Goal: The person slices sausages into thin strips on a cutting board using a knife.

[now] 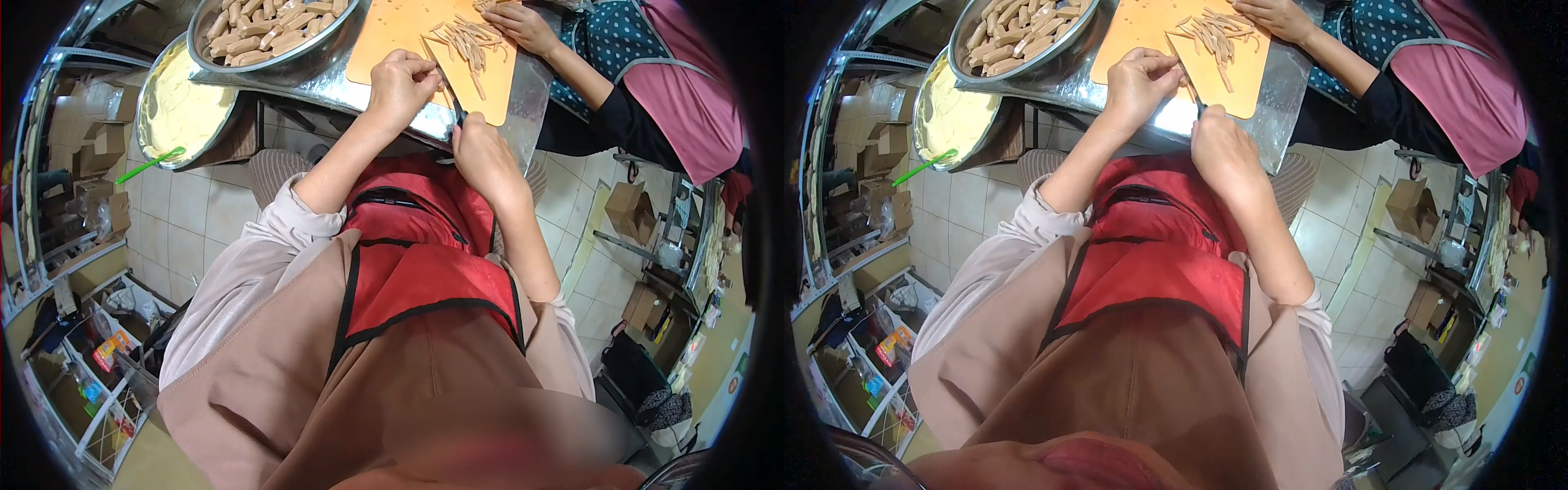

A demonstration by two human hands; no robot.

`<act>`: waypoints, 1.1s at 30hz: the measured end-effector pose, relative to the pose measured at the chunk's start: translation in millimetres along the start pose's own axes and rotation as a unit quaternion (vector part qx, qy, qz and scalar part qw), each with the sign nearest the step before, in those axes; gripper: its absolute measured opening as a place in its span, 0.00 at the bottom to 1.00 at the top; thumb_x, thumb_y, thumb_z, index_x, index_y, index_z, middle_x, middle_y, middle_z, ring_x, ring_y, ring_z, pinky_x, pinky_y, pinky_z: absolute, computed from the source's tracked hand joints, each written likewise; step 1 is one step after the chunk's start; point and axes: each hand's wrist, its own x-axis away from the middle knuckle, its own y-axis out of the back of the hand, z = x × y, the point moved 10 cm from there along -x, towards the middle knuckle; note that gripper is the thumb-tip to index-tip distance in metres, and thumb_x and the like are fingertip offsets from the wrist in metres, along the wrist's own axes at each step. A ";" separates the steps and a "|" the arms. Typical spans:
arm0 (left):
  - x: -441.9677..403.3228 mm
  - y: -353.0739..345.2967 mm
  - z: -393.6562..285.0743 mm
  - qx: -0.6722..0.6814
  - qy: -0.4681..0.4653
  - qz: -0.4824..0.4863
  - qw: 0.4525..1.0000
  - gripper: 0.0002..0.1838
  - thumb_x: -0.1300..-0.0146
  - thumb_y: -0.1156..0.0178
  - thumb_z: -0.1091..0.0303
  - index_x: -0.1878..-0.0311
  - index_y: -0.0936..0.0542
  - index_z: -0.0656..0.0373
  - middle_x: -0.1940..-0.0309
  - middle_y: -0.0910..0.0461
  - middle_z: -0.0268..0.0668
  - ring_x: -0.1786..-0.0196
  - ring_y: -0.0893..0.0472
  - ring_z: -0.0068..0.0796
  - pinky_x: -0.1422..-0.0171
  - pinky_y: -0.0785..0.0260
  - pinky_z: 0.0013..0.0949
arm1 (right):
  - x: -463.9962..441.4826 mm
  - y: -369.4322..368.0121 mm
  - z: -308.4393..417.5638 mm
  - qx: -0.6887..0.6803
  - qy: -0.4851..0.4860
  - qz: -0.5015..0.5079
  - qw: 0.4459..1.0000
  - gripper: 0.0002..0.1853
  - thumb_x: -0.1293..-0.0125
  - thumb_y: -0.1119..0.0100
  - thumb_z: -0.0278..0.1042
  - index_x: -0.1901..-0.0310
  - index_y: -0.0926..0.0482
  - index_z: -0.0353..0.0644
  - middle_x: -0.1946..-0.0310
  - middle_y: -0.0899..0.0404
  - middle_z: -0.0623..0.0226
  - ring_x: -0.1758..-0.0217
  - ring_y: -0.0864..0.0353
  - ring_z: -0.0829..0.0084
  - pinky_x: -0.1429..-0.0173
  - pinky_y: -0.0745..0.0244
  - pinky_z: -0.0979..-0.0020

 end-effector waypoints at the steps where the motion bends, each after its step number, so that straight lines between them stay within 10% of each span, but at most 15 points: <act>1: 1.3 -0.1 -0.7 0.002 0.000 -0.002 1.000 0.11 0.48 0.31 0.69 0.60 0.14 0.62 0.67 0.18 0.38 0.69 0.17 0.25 0.62 0.24 0.27 | -3.8 -2.3 0.5 0.003 0.009 0.006 1.000 0.17 0.31 0.51 0.37 0.63 0.29 0.26 0.70 0.23 0.32 0.61 0.22 0.35 0.54 0.28 0.45; 33: 7.2 2.2 5.6 0.035 0.006 -0.040 0.999 0.11 0.47 0.32 0.71 0.60 0.14 0.64 0.64 0.17 0.40 0.68 0.15 0.27 0.61 0.22 0.26 | 15.3 -12.9 -5.5 0.014 0.003 0.008 1.000 0.16 0.31 0.50 0.36 0.63 0.30 0.25 0.72 0.23 0.31 0.63 0.22 0.35 0.57 0.28 0.44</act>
